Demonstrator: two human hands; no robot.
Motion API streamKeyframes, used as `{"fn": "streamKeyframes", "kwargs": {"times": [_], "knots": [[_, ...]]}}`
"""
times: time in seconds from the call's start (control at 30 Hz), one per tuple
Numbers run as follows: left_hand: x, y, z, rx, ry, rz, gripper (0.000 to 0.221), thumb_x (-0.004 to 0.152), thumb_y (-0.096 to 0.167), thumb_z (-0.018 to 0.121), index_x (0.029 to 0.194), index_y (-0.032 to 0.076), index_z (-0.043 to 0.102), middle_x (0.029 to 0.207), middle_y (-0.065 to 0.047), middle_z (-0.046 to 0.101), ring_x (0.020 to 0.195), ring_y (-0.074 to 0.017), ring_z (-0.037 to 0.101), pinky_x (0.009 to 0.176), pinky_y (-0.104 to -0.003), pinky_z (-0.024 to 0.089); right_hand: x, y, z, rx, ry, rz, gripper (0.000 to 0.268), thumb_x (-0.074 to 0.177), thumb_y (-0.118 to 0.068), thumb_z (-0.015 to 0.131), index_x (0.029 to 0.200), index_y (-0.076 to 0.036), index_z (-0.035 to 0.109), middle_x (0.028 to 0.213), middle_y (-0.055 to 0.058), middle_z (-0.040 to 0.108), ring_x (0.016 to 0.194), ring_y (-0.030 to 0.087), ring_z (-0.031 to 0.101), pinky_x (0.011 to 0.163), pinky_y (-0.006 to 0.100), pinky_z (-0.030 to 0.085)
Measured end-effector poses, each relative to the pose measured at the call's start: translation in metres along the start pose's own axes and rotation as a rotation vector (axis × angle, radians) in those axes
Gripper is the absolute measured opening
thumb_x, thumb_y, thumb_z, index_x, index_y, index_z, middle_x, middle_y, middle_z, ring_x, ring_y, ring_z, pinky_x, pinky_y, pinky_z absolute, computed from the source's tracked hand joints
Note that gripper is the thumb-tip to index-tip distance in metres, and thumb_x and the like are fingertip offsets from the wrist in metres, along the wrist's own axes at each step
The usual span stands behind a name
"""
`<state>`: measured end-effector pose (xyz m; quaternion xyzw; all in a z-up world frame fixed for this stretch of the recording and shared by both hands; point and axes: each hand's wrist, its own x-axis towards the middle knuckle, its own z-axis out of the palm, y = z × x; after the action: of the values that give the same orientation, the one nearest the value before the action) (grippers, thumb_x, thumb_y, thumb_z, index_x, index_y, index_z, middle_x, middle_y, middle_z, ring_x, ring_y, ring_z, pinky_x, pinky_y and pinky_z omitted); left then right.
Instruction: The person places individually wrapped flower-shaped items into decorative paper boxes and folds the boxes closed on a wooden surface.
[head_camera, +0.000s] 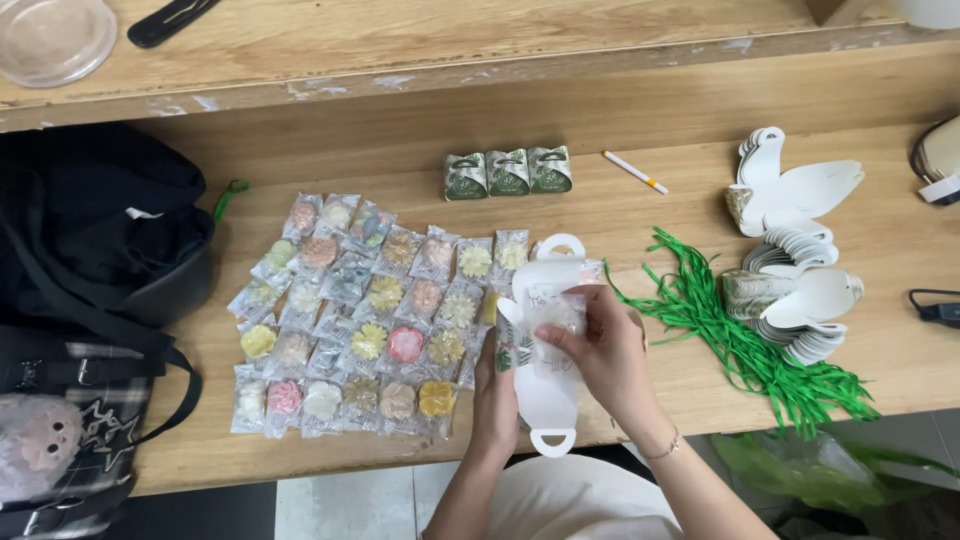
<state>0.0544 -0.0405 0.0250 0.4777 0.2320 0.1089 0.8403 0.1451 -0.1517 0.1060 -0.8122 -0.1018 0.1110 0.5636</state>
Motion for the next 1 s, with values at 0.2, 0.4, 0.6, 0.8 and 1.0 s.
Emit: {"fn": "streamKeyframes", "kwargs": {"times": [0.2, 0.4, 0.6, 0.8, 1.0], "knots": [[-0.013, 0.039, 0.027, -0.020, -0.056, 0.024, 0.047, 0.083, 0.008, 0.081, 0.125, 0.001, 0.063, 0.110, -0.010, 0.074, 0.095, -0.0157, 0.071, 0.082, -0.032, 0.059, 0.003, 0.042, 0.000, 0.302, -0.056, -0.069, 0.040, 0.082, -0.010, 0.085, 0.104, 0.003, 0.054, 0.095, 0.004, 0.072, 0.088, 0.008, 0.069, 0.073, 0.024, 0.059], [-0.011, 0.037, 0.033, 0.060, 0.000, 0.012, 0.045, 0.086, 0.008, 0.080, 0.126, 0.000, 0.062, 0.109, -0.010, 0.074, 0.094, -0.0156, 0.071, 0.081, -0.032, 0.059, -0.002, 0.002, -0.004, -0.480, 0.137, -0.149, 0.053, 0.071, -0.027, 0.095, 0.110, -0.004, 0.066, 0.106, 0.013, 0.068, 0.098, 0.025, 0.058, 0.069, 0.035, 0.055], [0.000, 0.051, 0.042, -0.113, 0.122, -0.066, 0.052, 0.081, 0.008, 0.080, 0.128, 0.002, 0.060, 0.107, -0.010, 0.074, 0.093, -0.0181, 0.073, 0.079, -0.034, 0.061, -0.027, -0.013, -0.037, -0.283, -0.068, -0.403, 0.072, 0.077, -0.030, 0.085, 0.137, -0.006, 0.053, 0.136, 0.015, 0.057, 0.120, 0.030, 0.055, 0.092, 0.041, 0.054], [0.010, 0.044, 0.041, -0.158, 0.192, -0.229, 0.054, 0.077, 0.005, 0.079, 0.128, 0.000, 0.062, 0.109, -0.012, 0.074, 0.093, -0.0215, 0.073, 0.075, -0.038, 0.060, -0.048, -0.021, -0.047, -0.585, -0.316, -0.907, 0.079, 0.070, -0.039, 0.086, 0.137, -0.013, 0.054, 0.154, 0.020, 0.041, 0.146, 0.039, 0.035, 0.115, 0.063, 0.024], [0.010, 0.021, 0.039, -0.229, 0.134, -0.251, 0.066, 0.076, 0.003, 0.078, 0.136, 0.012, 0.052, 0.112, -0.015, 0.072, 0.104, -0.0225, 0.071, 0.084, -0.034, 0.061, -0.044, 0.022, -0.053, -0.356, -0.242, -0.622, 0.039, 0.072, 0.000, 0.071, 0.108, -0.016, 0.075, 0.156, 0.009, 0.050, 0.156, 0.036, 0.041, 0.124, 0.052, 0.039]]}}
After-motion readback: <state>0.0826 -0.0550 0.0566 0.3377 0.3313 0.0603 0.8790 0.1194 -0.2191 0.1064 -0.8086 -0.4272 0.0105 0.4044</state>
